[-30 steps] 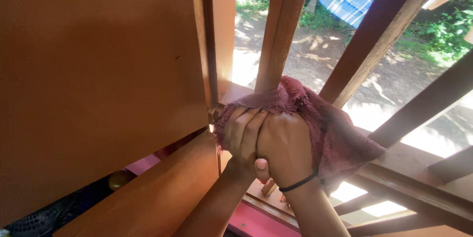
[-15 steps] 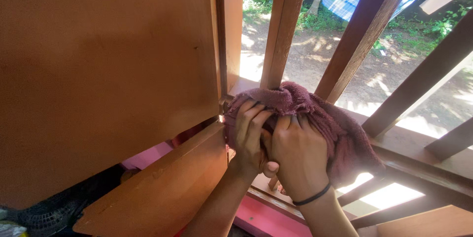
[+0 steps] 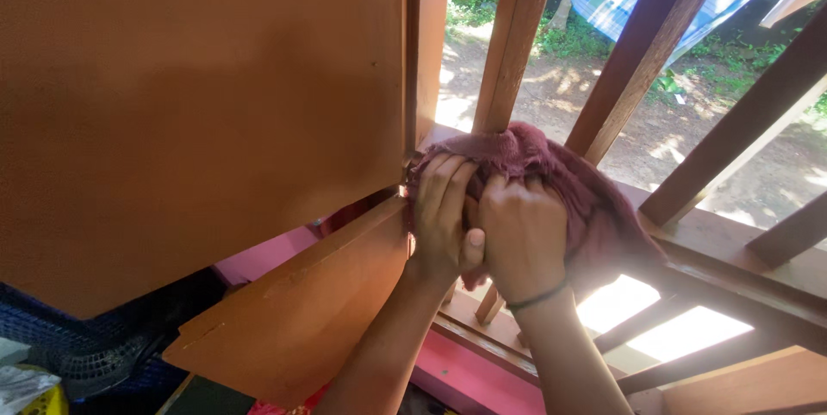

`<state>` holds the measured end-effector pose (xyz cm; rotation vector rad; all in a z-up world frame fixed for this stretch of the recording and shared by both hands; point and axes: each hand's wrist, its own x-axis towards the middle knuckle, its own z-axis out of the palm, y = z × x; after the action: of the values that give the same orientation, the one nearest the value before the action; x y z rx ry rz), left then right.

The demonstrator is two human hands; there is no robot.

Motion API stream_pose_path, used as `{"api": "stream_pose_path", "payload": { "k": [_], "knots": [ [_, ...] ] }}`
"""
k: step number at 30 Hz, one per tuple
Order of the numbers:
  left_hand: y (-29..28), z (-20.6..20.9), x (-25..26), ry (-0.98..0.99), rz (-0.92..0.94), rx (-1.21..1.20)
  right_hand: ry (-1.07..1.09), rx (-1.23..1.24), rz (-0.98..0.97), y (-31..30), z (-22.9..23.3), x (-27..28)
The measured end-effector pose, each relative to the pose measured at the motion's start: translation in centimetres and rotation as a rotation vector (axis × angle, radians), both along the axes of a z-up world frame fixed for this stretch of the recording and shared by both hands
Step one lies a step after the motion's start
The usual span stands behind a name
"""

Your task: The person washes a cloth in a green bucket, wrings it out, and then uses it to wipe the wooden window frame and bars. The person cleans the top, sides, and vertical bars of the window frame.

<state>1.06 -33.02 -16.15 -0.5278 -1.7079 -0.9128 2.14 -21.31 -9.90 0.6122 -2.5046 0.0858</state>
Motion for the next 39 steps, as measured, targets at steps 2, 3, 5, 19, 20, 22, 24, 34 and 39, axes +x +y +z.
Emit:
{"api": "stream_pose_path", "payload": {
  "k": [2, 3, 5, 19, 20, 22, 24, 34, 39],
  "knots": [
    [-0.4, -0.2, 0.3, -0.03, 0.016, -0.048, 0.075, -0.066, 0.053, -0.1, -0.1, 0.9],
    [-0.5, -0.3, 0.4, -0.045, 0.018, -0.074, 0.149, -0.118, 0.113, 0.3, 0.0, 1.2],
    [-0.6, -0.5, 0.7, -0.134, 0.026, -0.121, 0.164, -0.186, 0.186, 0.8, 0.4, 1.6],
    [0.6, 6.5, 0.6, -0.324, -0.043, -0.175, 0.015, -0.315, 0.432, 4.1, 3.3, 2.2],
    [0.2, 7.2, 0.3, -0.41, -0.071, -0.153, 0.04, -0.262, 0.397, 4.3, 3.2, 2.4],
    [-0.2, 8.8, -0.8, -0.477, -0.084, -0.116, 0.095, -0.156, 0.332, 4.2, 3.0, 2.5],
    [-0.3, 9.6, -1.9, -0.444, -0.061, -0.083, 0.05, -0.151, 0.327, 3.6, 2.7, 2.2],
    [-1.5, 5.1, -3.4, -0.451, 0.225, -0.35, 0.09, -0.017, 0.275, 2.9, 0.7, 1.7],
    [-0.4, 5.9, -2.4, -0.323, 0.221, -0.285, 0.074, -0.099, 0.332, 4.4, 0.7, 1.1]
  ]
}}
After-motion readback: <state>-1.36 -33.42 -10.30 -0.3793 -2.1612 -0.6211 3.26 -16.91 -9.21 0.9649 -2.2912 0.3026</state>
